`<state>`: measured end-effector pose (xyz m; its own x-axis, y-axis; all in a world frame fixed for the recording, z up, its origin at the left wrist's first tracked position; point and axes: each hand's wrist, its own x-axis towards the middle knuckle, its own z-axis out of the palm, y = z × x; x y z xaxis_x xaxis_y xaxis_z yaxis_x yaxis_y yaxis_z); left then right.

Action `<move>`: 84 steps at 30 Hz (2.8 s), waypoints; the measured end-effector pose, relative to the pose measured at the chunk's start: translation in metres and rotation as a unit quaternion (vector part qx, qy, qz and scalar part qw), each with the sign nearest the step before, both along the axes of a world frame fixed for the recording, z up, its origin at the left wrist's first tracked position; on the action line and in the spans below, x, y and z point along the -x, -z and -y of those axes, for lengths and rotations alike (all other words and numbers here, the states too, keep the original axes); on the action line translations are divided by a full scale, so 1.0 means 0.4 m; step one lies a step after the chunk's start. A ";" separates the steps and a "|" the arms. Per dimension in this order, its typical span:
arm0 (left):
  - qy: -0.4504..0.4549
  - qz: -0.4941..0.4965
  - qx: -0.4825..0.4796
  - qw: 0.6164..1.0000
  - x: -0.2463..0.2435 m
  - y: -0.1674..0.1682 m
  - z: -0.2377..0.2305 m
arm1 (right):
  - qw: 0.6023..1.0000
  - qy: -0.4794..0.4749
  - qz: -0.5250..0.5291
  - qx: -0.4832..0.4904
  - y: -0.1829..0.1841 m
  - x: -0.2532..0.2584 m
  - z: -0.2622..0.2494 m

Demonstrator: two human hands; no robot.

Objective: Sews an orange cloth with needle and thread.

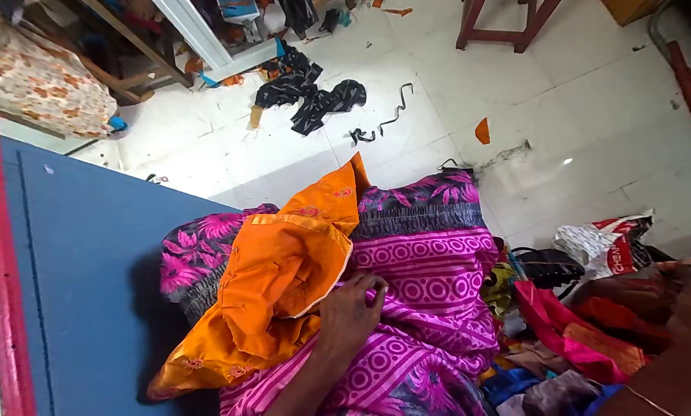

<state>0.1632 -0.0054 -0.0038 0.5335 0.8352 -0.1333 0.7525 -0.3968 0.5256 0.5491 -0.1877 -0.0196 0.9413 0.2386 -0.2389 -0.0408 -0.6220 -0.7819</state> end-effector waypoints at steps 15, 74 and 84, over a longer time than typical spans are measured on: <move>0.074 -0.067 0.021 0.995 -0.074 0.038 0.007 | 1.000 -0.015 0.002 -0.025 0.021 -0.006 0.007; 0.116 0.006 -0.077 0.990 -0.132 0.086 -0.071 | 0.999 -0.034 -0.017 -0.036 0.012 0.015 0.004; -0.007 0.177 0.077 0.981 -0.082 -0.021 -0.071 | 0.961 0.085 -0.103 -0.241 -0.045 0.017 -0.008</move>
<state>0.1959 0.0229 0.0046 0.5573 0.8276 -0.0675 0.5172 -0.2824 0.8080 0.5423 -0.1846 -0.0017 0.9208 0.2152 -0.3253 -0.2951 -0.1609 -0.9418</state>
